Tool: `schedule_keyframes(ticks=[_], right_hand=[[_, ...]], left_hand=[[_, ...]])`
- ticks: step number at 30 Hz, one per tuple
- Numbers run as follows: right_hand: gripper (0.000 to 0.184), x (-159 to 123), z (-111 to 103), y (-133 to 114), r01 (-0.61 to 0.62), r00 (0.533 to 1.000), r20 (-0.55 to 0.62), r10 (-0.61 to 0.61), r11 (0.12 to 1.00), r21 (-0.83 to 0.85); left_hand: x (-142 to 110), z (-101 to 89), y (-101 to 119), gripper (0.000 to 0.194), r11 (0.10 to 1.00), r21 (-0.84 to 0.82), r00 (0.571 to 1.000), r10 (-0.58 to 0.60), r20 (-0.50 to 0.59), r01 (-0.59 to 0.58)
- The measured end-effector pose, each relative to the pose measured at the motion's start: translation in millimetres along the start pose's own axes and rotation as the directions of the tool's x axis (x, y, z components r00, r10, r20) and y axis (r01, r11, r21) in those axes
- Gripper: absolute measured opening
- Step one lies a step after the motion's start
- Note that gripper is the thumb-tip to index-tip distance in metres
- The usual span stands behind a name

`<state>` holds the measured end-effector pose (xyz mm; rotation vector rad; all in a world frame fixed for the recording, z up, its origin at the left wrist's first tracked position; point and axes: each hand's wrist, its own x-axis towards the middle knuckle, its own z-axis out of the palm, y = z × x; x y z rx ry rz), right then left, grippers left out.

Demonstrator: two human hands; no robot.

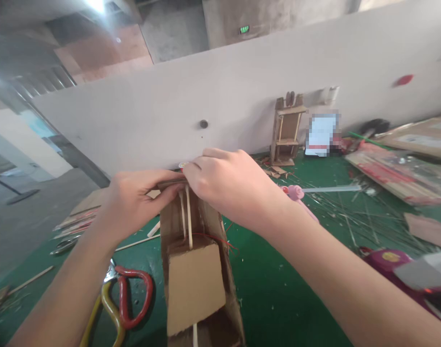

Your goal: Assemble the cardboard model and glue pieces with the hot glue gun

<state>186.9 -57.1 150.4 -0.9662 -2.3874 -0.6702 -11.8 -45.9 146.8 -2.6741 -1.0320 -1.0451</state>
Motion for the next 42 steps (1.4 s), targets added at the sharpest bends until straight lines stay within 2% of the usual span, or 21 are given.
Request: schedule_keyframes(ticks=[9,17,21,25,31,37,42], right_hand=[[0.030,0,1,0,0.012,1.000,-0.019,-0.012,1.000,-0.019],[0.028,1,1,-1,0.015,1.000,-0.023,-0.015,1.000,-0.003],[0.027,1,-2,-1,-0.008,1.000,0.006,0.008,1.000,0.027],[0.022,1,-5,2,-0.013,0.999,0.042,0.009,0.996,0.090],[0.019,0,-8,11,-0.010,0.999,0.043,0.000,0.970,0.243],[0.018,3,-5,11,-0.053,0.999,0.010,0.052,0.936,0.347],[0.017,3,-2,10,-0.088,0.995,0.004,0.096,0.893,0.441]], left_hand=[[0,-3.9,-3,0.023,0.995,0.042,0.996,0.087,0.018,-0.087],[-1,-0.8,-2,0.022,0.992,0.060,0.993,0.118,-0.033,-0.116],[-1,-2.1,-5,0.023,0.990,0.050,0.992,0.128,0.006,-0.128],[-1,-2.1,-8,0.021,0.990,0.034,0.990,0.135,0.036,-0.137],[-2,3.4,-8,0.015,0.976,0.118,0.981,0.188,-0.050,-0.181],[-4,2.7,-6,0.015,0.949,0.206,0.965,0.256,-0.062,-0.239],[-7,5.9,-5,0.017,0.945,0.258,0.969,0.231,-0.084,-0.203]])
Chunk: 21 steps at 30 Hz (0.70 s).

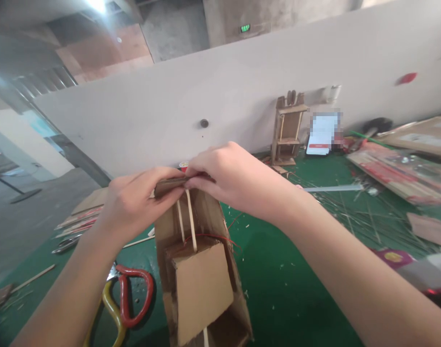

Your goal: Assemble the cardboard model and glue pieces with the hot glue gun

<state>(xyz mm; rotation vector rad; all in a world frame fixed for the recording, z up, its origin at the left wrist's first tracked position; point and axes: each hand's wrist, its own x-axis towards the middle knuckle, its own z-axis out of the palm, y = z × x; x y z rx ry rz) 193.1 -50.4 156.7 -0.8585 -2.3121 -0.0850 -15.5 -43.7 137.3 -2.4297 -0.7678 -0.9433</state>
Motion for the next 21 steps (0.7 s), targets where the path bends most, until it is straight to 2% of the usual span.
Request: schedule_keyframes(ticks=[7,15,21], right_hand=[[0.016,0,2,0,-0.053,0.998,-0.031,0.054,0.998,0.018],[0.015,0,1,-2,-0.010,0.999,-0.049,0.008,0.999,-0.041],[0.015,-1,1,0,-0.025,0.999,-0.028,0.025,1.000,0.009]], left_hand=[[-1,4.7,4,0.009,0.997,0.060,0.997,-0.051,-0.057,0.054],[4,0.1,12,0.007,0.989,-0.014,0.988,-0.151,-0.035,0.150],[6,-3.0,12,0.009,0.980,-0.061,0.982,-0.188,0.011,0.188]])
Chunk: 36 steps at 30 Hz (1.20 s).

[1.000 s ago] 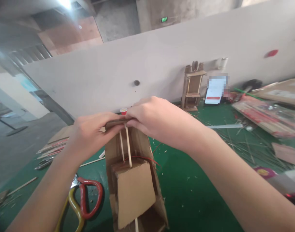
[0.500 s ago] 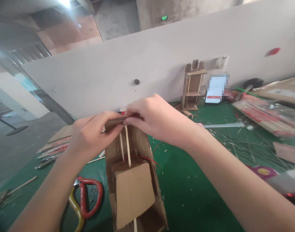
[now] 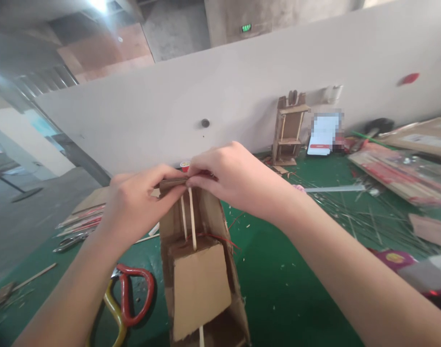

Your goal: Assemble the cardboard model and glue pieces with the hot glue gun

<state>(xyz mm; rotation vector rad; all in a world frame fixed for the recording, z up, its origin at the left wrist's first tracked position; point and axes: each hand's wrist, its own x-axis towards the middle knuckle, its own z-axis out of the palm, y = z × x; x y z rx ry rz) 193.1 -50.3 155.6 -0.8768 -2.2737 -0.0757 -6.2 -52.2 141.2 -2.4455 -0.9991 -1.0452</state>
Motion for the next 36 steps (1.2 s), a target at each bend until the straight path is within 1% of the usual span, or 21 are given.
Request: schedule_keyframes(ticks=[4,6,9,12,15,22,30,32,36], right_hand=[[0.016,0,0,3,0.022,0.998,0.057,-0.024,0.999,0.045],[0.016,0,1,3,0.034,0.998,0.049,-0.035,0.999,0.017],[0.015,0,3,2,0.070,0.997,0.031,-0.068,0.996,-0.056],[0.017,0,4,1,0.118,0.993,0.032,-0.115,0.984,-0.136],[0.022,-1,5,-1,0.141,0.990,0.043,-0.135,0.965,-0.220],[0.027,-2,6,-7,0.174,0.985,0.069,-0.160,0.928,-0.330],[0.029,-3,10,-4,0.180,0.983,0.042,-0.176,0.923,-0.341],[0.027,-3,8,-3,0.171,0.985,0.053,-0.163,0.928,-0.330],[0.021,-3,2,-3,0.141,0.990,0.060,-0.129,0.954,-0.264]], left_hand=[[1,-7.5,-6,0.015,1.000,-0.013,0.994,0.019,0.109,-0.017],[2,-11.6,-8,0.016,0.999,-0.043,0.987,0.036,0.154,-0.030],[4,-15.8,-8,0.017,0.996,-0.083,0.981,0.044,0.190,-0.028],[4,-17.2,-8,0.017,0.996,-0.089,0.980,0.048,0.195,-0.031],[4,-16.3,-8,0.018,0.996,-0.086,0.980,0.048,0.193,-0.032],[0,-11.5,-9,0.017,0.997,-0.057,0.990,0.060,0.131,-0.052],[0,-8.7,-6,0.016,0.998,-0.005,0.994,0.064,0.085,-0.064],[0,-8.7,-5,0.017,0.998,-0.005,0.992,0.068,0.104,-0.068],[1,-8.7,-7,0.020,0.996,-0.014,0.981,0.084,0.177,-0.083]])
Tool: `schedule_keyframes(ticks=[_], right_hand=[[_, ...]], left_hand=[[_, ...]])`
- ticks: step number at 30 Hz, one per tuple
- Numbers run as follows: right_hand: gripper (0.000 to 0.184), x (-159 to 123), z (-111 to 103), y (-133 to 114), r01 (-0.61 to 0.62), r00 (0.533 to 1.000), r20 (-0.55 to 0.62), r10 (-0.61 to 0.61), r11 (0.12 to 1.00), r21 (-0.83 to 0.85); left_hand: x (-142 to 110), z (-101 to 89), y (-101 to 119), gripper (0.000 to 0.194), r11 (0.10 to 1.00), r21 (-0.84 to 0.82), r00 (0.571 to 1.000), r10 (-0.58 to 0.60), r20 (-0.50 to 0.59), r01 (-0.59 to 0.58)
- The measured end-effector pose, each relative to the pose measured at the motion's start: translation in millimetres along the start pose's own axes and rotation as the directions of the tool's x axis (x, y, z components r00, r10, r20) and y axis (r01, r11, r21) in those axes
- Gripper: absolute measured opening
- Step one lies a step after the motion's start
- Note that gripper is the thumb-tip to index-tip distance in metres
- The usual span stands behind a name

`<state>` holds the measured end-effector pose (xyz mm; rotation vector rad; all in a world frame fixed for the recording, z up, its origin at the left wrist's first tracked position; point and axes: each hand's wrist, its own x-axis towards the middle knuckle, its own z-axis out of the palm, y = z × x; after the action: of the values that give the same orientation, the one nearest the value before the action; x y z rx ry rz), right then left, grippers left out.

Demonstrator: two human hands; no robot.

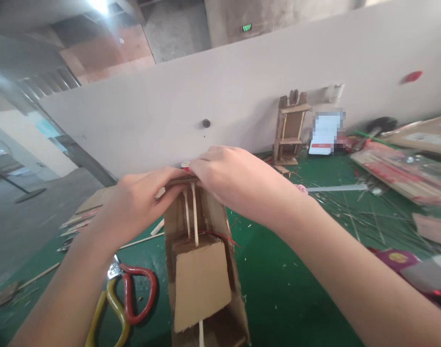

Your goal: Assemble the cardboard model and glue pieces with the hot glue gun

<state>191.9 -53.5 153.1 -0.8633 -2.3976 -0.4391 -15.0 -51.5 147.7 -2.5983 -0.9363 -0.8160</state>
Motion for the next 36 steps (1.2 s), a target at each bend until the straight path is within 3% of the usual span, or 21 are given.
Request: schedule_keyframes(ticks=[9,18,22,26,29,36], right_hand=[[0.020,2,-4,0,-0.062,0.998,0.026,0.058,0.986,0.154],[0.020,3,6,-3,-0.045,0.998,-0.035,0.046,0.999,0.009],[0.018,3,3,1,-0.049,0.998,-0.028,0.052,0.996,0.081],[0.016,2,-1,5,-0.048,0.999,0.019,0.045,0.984,0.169],[0.016,1,0,5,-0.021,1.000,-0.004,0.021,0.990,0.137],[0.022,0,2,2,0.001,1.000,-0.024,0.000,1.000,0.019]], left_hand=[[-3,9.9,-2,0.015,0.994,0.113,0.997,0.006,-0.081,0.003],[2,16.2,3,0.005,0.998,0.004,0.985,-0.060,-0.162,0.062],[2,11.6,5,0.006,0.994,0.005,0.984,-0.109,-0.141,0.111],[1,5.1,3,0.015,0.996,-0.005,0.994,-0.093,-0.049,0.093],[1,2.9,2,0.016,0.996,-0.005,0.996,-0.086,-0.021,0.086],[2,5.6,4,0.016,0.994,0.018,0.992,-0.106,-0.069,0.107]])
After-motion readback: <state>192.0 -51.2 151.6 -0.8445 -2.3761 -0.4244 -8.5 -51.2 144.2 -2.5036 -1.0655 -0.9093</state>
